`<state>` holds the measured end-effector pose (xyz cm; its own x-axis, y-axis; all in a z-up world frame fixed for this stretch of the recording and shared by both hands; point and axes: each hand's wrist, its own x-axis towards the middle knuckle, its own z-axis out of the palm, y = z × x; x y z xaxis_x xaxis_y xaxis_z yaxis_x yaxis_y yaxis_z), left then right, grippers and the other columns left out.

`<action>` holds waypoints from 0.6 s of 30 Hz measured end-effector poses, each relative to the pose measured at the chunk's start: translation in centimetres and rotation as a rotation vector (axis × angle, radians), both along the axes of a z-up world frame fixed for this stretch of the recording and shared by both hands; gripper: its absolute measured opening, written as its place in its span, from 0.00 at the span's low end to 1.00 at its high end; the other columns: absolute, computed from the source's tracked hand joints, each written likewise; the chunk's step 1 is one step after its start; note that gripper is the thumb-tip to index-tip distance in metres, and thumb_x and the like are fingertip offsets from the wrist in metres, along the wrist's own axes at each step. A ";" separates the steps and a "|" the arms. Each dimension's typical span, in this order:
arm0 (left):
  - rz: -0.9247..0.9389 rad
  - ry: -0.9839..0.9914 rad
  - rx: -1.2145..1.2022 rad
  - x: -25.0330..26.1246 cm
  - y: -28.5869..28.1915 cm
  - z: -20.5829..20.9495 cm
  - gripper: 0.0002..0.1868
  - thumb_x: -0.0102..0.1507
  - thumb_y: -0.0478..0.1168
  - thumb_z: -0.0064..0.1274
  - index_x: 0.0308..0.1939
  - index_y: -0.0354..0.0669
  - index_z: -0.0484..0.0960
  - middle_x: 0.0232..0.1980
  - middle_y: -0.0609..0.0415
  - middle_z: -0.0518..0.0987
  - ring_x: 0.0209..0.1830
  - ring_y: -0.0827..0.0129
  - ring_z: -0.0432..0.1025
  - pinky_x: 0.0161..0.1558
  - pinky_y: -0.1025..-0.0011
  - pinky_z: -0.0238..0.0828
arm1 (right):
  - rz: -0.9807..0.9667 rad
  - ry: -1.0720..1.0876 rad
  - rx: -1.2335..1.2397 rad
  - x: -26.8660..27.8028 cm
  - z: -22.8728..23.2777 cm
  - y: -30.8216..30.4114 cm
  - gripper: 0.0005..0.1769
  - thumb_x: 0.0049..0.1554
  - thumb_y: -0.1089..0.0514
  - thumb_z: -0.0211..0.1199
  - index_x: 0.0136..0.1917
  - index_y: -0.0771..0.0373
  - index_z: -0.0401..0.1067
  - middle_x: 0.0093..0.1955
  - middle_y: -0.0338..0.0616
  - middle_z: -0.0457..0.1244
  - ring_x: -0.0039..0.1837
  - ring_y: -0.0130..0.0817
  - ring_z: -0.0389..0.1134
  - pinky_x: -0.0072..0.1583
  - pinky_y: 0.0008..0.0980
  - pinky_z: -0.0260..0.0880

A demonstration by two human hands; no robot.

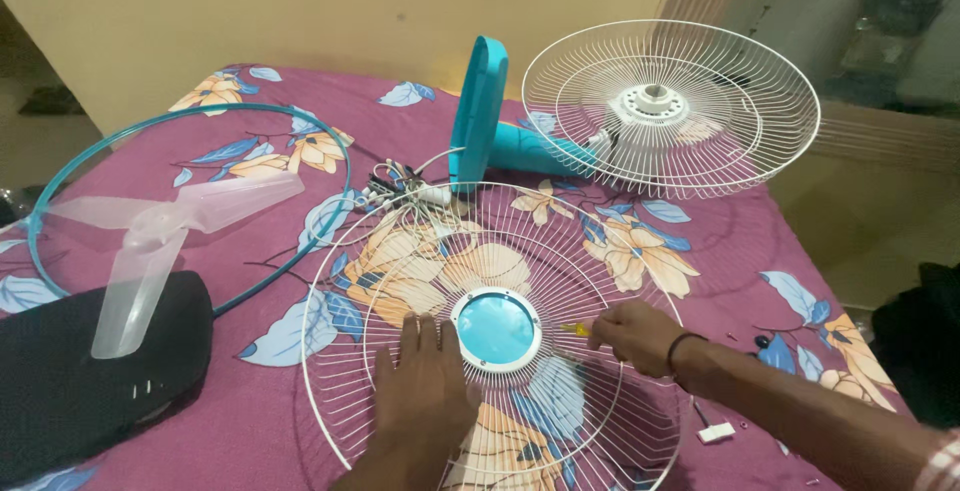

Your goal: The person uses a screwdriver to tighten screws on the central hub of a disassembled fan cage. The fan blades and motor housing are visible nearby on the table.

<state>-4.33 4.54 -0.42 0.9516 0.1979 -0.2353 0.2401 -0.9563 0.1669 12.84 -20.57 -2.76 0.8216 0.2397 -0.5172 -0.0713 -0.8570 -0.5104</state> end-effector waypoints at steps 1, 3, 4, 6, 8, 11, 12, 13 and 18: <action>0.007 -0.019 0.005 0.0 0.2 -0.1 0.46 0.64 0.55 0.55 0.76 0.39 0.49 0.80 0.42 0.48 0.83 0.50 0.37 0.73 0.40 0.46 | -0.052 0.031 0.062 -0.6 0.2 -0.4 0.20 0.65 0.48 0.55 0.52 0.63 0.82 0.30 0.41 0.60 0.29 0.30 0.55 0.33 0.34 0.55; 0.008 -0.142 0.051 -0.3 1.0 -0.2 0.44 0.63 0.54 0.54 0.74 0.37 0.53 0.79 0.39 0.50 0.82 0.49 0.39 0.72 0.39 0.46 | -0.151 0.093 0.184 -1.8 1.0 -0.8 0.22 0.65 0.47 0.53 0.55 0.63 0.80 0.28 0.41 0.59 0.28 0.29 0.57 0.32 0.33 0.56; 0.003 -0.205 0.076 -0.3 1.4 -0.1 0.43 0.62 0.54 0.54 0.73 0.37 0.54 0.78 0.38 0.51 0.81 0.48 0.40 0.71 0.38 0.46 | -0.179 0.081 0.227 -2.2 1.5 -0.9 0.21 0.65 0.47 0.54 0.56 0.65 0.79 0.29 0.41 0.61 0.29 0.29 0.58 0.33 0.32 0.57; 0.058 -0.234 0.135 0.1 2.5 0.3 0.45 0.60 0.54 0.55 0.75 0.38 0.55 0.79 0.38 0.51 0.82 0.47 0.39 0.70 0.38 0.45 | -0.239 0.053 0.314 -2.9 2.5 -1.3 0.21 0.65 0.48 0.56 0.57 0.68 0.77 0.33 0.41 0.64 0.30 0.27 0.60 0.34 0.31 0.61; 0.118 -0.291 0.201 0.1 3.7 0.9 0.45 0.59 0.54 0.54 0.75 0.40 0.56 0.79 0.39 0.52 0.82 0.47 0.40 0.69 0.39 0.45 | -0.331 0.022 0.357 -2.7 3.6 -1.8 0.16 0.64 0.48 0.59 0.58 0.60 0.75 0.36 0.43 0.67 0.32 0.29 0.63 0.37 0.32 0.64; 0.225 -0.378 0.303 -0.7 5.8 1.3 0.43 0.58 0.54 0.53 0.74 0.42 0.59 0.78 0.41 0.55 0.80 0.49 0.43 0.69 0.41 0.49 | -0.405 0.001 0.468 -2.7 4.7 -2.4 0.14 0.62 0.51 0.61 0.56 0.60 0.73 0.41 0.46 0.71 0.36 0.32 0.68 0.41 0.33 0.68; 0.257 -0.385 0.330 -1.0 6.3 1.3 0.43 0.58 0.54 0.53 0.73 0.41 0.59 0.77 0.41 0.56 0.80 0.49 0.44 0.69 0.41 0.51 | -0.421 -0.003 0.513 -2.7 4.9 -2.7 0.14 0.60 0.52 0.61 0.55 0.63 0.73 0.43 0.47 0.72 0.38 0.33 0.70 0.42 0.33 0.69; 0.288 -0.391 0.358 -1.3 6.8 1.3 0.42 0.58 0.54 0.52 0.72 0.40 0.59 0.75 0.40 0.57 0.81 0.49 0.44 0.68 0.42 0.52 | -0.434 -0.009 0.524 -2.9 5.1 -2.9 0.14 0.60 0.53 0.62 0.55 0.63 0.73 0.44 0.47 0.72 0.40 0.33 0.71 0.44 0.33 0.70; 0.577 -0.517 0.184 -2.8 8.0 -0.5 0.50 0.51 0.52 0.58 0.74 0.40 0.59 0.75 0.35 0.57 0.78 0.45 0.49 0.64 0.42 0.57 | -0.538 0.010 0.539 -4.5 4.6 -2.9 0.16 0.59 0.55 0.63 0.57 0.66 0.74 0.50 0.47 0.74 0.47 0.35 0.73 0.51 0.34 0.74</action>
